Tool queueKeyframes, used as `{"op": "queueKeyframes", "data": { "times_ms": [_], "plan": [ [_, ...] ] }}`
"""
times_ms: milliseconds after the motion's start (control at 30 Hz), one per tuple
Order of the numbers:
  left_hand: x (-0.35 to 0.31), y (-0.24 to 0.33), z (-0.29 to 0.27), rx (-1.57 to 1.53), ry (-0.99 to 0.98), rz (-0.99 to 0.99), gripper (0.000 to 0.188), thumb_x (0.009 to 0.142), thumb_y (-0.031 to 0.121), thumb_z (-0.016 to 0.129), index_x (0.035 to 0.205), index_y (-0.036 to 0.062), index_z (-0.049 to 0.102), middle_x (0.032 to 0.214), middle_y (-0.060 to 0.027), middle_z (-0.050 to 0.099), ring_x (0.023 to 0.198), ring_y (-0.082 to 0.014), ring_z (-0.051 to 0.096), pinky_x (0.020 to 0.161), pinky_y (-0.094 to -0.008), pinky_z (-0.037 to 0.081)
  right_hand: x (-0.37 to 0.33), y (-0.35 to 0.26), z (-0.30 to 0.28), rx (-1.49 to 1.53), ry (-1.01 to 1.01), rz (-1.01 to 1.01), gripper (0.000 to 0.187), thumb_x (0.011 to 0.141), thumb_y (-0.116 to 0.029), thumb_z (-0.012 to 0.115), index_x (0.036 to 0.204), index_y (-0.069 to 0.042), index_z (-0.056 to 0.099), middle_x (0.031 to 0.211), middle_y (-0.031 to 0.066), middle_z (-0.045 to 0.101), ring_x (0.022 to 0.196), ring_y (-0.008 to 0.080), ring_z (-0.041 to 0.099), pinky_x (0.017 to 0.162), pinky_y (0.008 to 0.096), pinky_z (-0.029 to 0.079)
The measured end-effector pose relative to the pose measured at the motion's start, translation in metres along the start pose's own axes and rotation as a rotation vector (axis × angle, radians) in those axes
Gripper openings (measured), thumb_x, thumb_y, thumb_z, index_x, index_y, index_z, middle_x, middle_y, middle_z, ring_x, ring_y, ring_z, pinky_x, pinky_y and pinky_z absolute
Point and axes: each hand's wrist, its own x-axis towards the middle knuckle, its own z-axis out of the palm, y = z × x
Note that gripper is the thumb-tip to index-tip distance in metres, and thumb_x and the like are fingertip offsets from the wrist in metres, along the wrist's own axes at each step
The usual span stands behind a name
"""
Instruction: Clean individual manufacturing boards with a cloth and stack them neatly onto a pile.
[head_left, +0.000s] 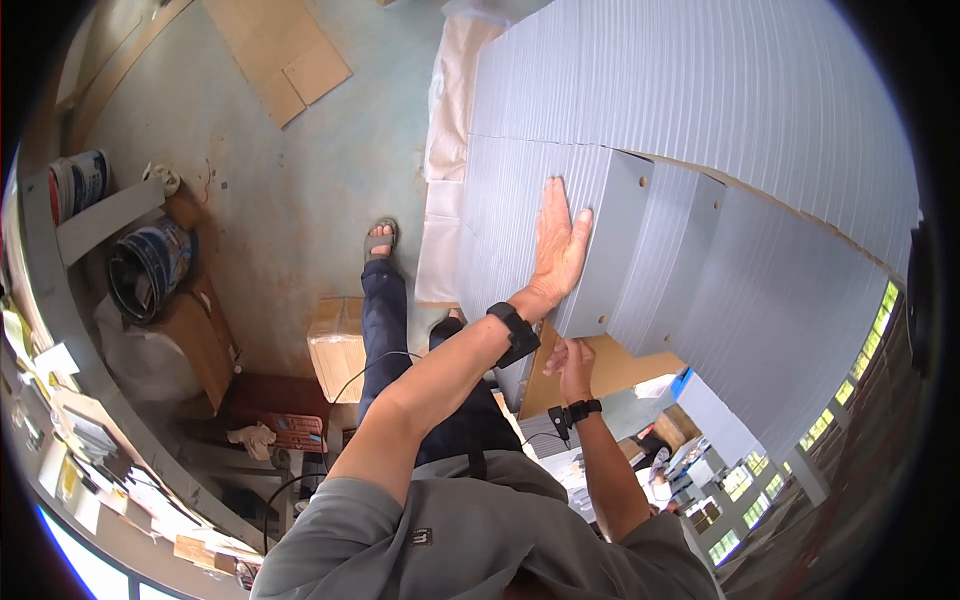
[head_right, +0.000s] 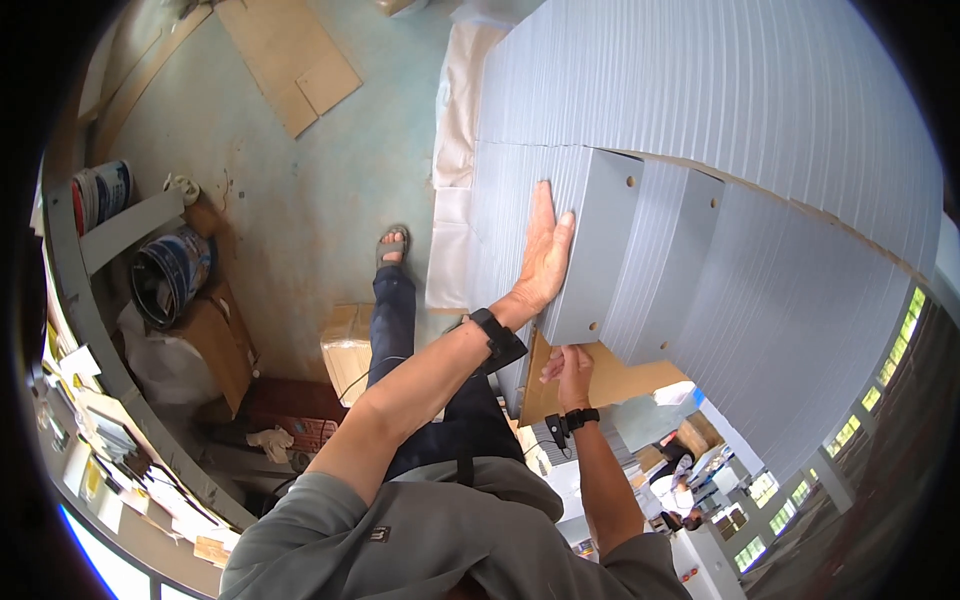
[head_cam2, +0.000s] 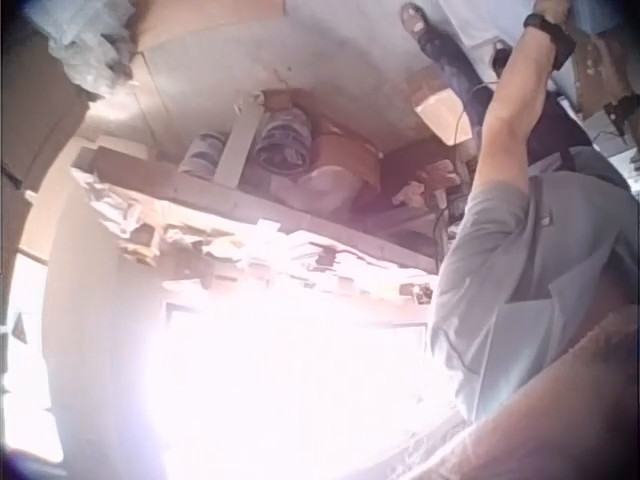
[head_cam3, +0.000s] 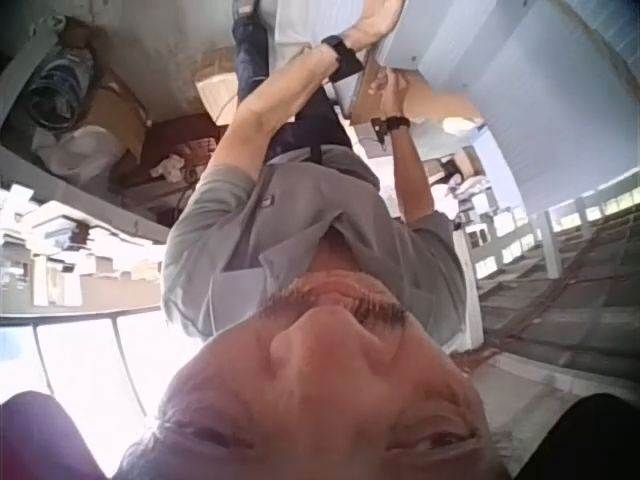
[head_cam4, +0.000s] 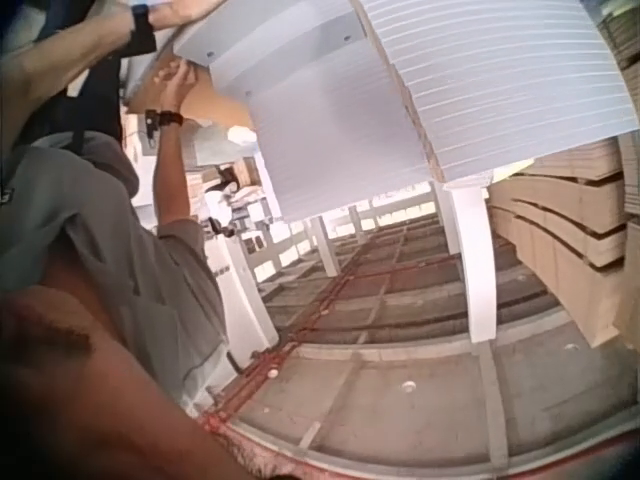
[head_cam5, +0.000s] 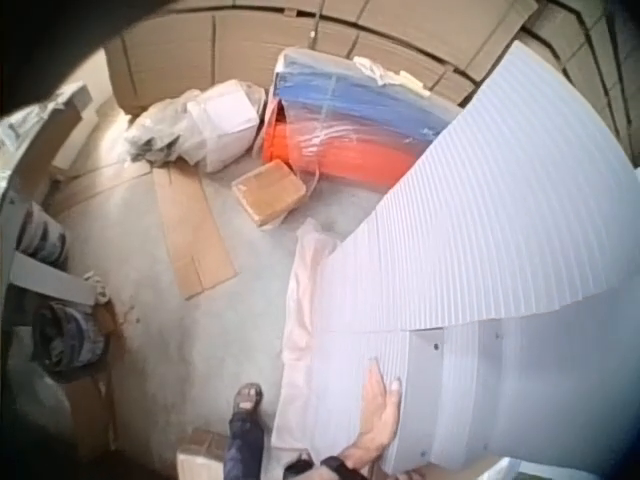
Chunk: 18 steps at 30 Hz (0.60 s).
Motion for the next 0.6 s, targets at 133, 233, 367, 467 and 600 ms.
{"op": "queueKeyframes", "data": {
  "times_ms": [133, 233, 367, 467, 600],
  "plan": [
    [0.005, -0.007, -0.005, 0.016, -0.037, 0.026, 0.086, 0.105, 0.057, 0.027, 0.159, -0.0049, 0.0, 0.167, -0.0266, 0.002, 0.156, -0.0371, -0.001, 0.126, -0.0432, 0.004, 0.002, 0.0, 0.007, 0.073, 0.029, 0.008, 0.036, 0.103, -0.031, 0.054, 0.082, -0.003, 0.06, 0.059, 0.0093, 0.062, 0.047, 0.0157, 0.061, 0.044, 0.0287, 0.052],
    [0.004, -0.003, -0.018, -0.04, -0.099, -0.03, 0.09, 0.104, 0.059, 0.032, 0.158, -0.0082, 0.002, 0.166, -0.0276, 0.003, 0.156, -0.0366, 0.001, 0.126, -0.0376, 0.007, 0.0, -0.001, 0.006, 0.057, -0.011, -0.013, 0.038, 0.103, -0.034, 0.056, 0.082, -0.002, 0.06, 0.061, 0.0099, 0.064, 0.047, 0.0159, 0.062, 0.045, 0.0286, 0.053],
    [-0.022, -0.008, -0.03, 0.003, -0.193, -0.181, 0.107, 0.097, 0.068, 0.047, 0.156, -0.0119, 0.007, 0.163, -0.0325, 0.013, 0.154, -0.0388, 0.012, 0.125, -0.0386, 0.015, -0.001, -0.006, 0.012, 0.09, -0.035, 0.023, 0.043, 0.103, -0.039, 0.055, 0.083, -0.001, 0.06, 0.062, 0.0109, 0.065, 0.047, 0.0164, 0.062, 0.045, 0.0284, 0.054],
    [-0.045, -0.007, -0.017, 0.279, -0.128, -0.266, 0.108, 0.095, 0.068, 0.052, 0.155, -0.013, 0.014, 0.159, -0.0315, 0.023, 0.15, -0.0399, 0.024, 0.122, -0.0416, 0.024, -0.002, -0.002, 0.011, 0.151, -0.039, 0.051, 0.044, 0.103, -0.039, 0.055, 0.083, -0.001, 0.062, 0.063, 0.0115, 0.066, 0.048, 0.0164, 0.063, 0.046, 0.0283, 0.054],
    [-0.034, 0.015, -0.027, 0.173, -0.161, -0.242, 0.078, 0.096, 0.056, 0.064, 0.133, -0.0114, 0.052, 0.116, -0.0186, 0.059, 0.107, -0.0245, 0.056, 0.096, -0.0352, 0.045, 0.001, 0.001, 0.018, 0.204, -0.092, -0.035, 0.044, 0.103, -0.039, 0.055, 0.083, -0.001, 0.062, 0.064, 0.0094, 0.065, 0.048, 0.0144, 0.062, 0.044, 0.0259, 0.051]
  ]
}}
